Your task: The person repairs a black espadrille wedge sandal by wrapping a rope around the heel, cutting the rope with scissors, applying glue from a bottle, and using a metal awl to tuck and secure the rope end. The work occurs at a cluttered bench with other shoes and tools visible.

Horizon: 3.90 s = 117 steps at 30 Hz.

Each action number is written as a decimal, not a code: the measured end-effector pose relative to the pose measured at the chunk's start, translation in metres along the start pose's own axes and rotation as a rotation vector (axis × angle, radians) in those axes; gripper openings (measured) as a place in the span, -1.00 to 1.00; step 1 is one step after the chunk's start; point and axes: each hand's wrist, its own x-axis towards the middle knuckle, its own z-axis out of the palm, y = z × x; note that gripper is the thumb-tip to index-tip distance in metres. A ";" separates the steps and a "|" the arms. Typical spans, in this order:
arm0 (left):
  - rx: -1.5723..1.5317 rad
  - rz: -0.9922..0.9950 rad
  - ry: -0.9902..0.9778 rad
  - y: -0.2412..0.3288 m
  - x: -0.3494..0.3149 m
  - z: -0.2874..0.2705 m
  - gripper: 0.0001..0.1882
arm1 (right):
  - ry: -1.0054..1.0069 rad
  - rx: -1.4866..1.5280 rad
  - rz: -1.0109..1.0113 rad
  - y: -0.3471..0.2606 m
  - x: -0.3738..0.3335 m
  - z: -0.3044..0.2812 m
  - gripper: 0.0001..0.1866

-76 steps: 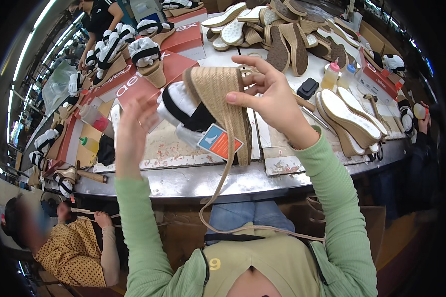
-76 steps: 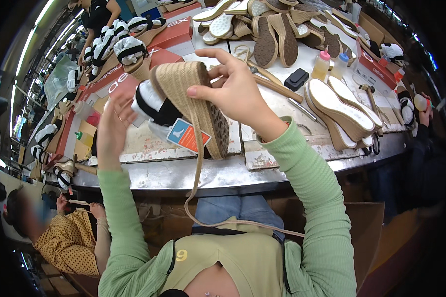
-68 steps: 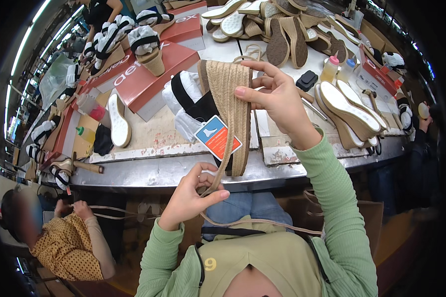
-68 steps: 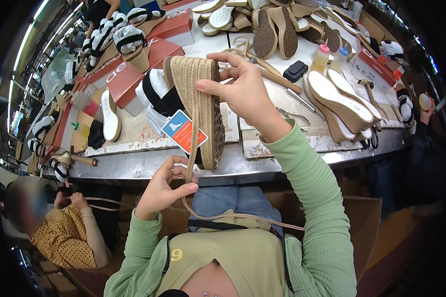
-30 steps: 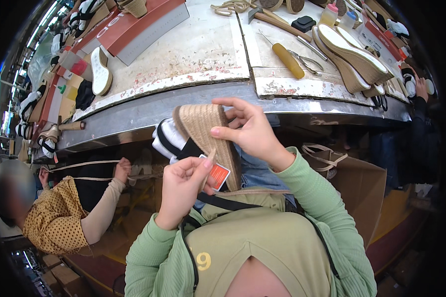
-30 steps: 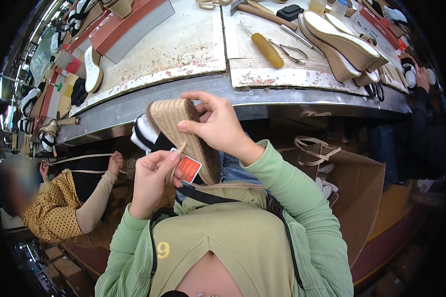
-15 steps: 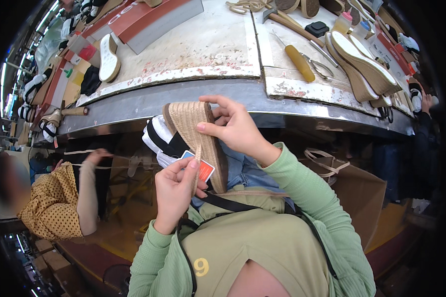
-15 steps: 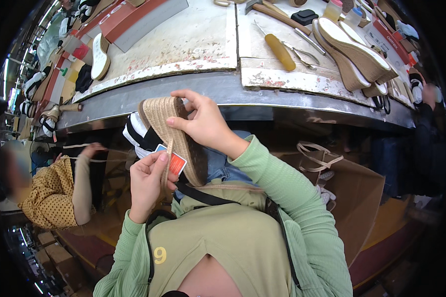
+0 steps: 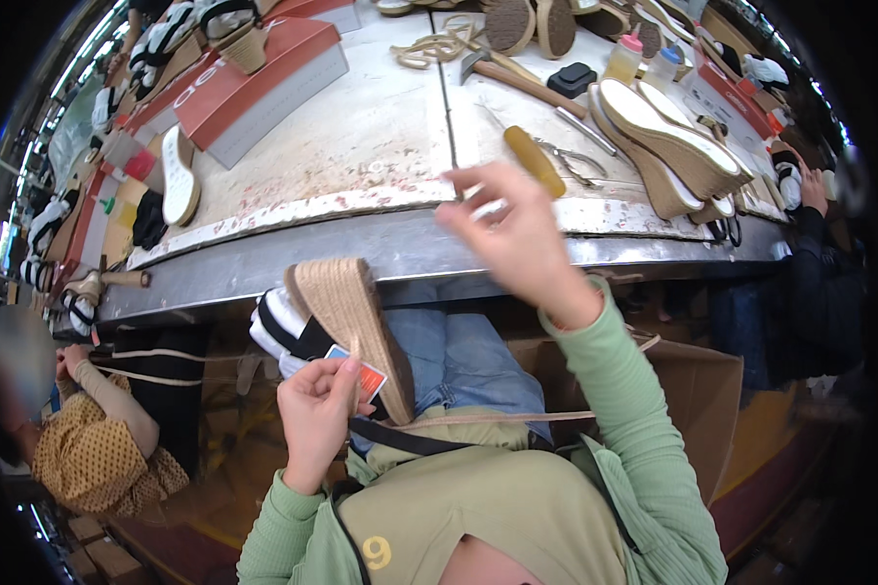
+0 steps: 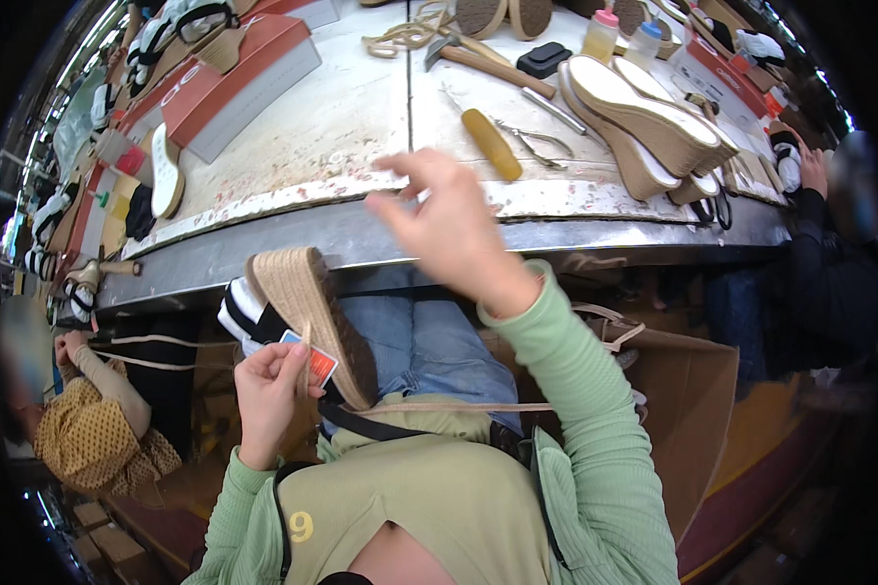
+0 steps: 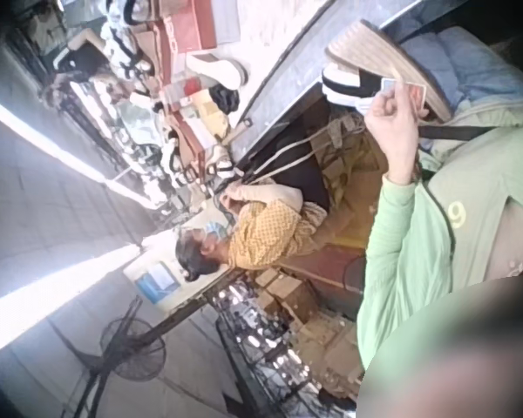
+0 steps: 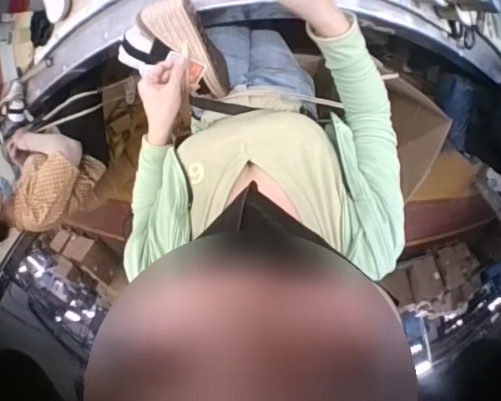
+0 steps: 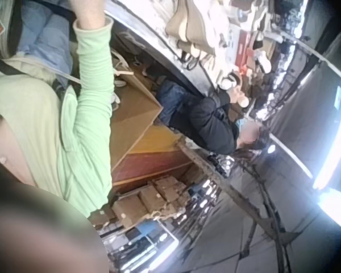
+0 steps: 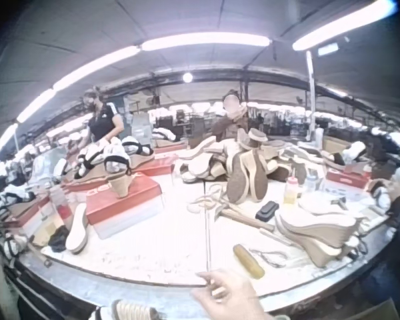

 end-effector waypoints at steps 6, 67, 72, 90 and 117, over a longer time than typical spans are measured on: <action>-0.021 0.048 0.070 -0.009 0.000 0.004 -0.83 | 0.104 -0.274 0.140 0.032 0.040 -0.091 -0.77; 0.154 0.058 0.070 0.016 -0.003 0.006 -0.82 | 0.070 0.358 0.358 -0.013 -0.116 -0.208 -0.86; 0.292 0.041 -0.024 0.028 0.005 -0.001 -0.80 | -0.478 0.877 0.613 -0.035 -0.086 -0.014 -0.94; 0.342 -0.008 -0.086 0.028 0.010 -0.010 -0.82 | -0.468 0.910 0.629 -0.047 -0.104 0.079 -0.78; 0.093 -0.043 0.080 0.005 0.006 0.005 -0.83 | -1.060 0.478 0.361 -0.018 -0.090 -0.019 -0.62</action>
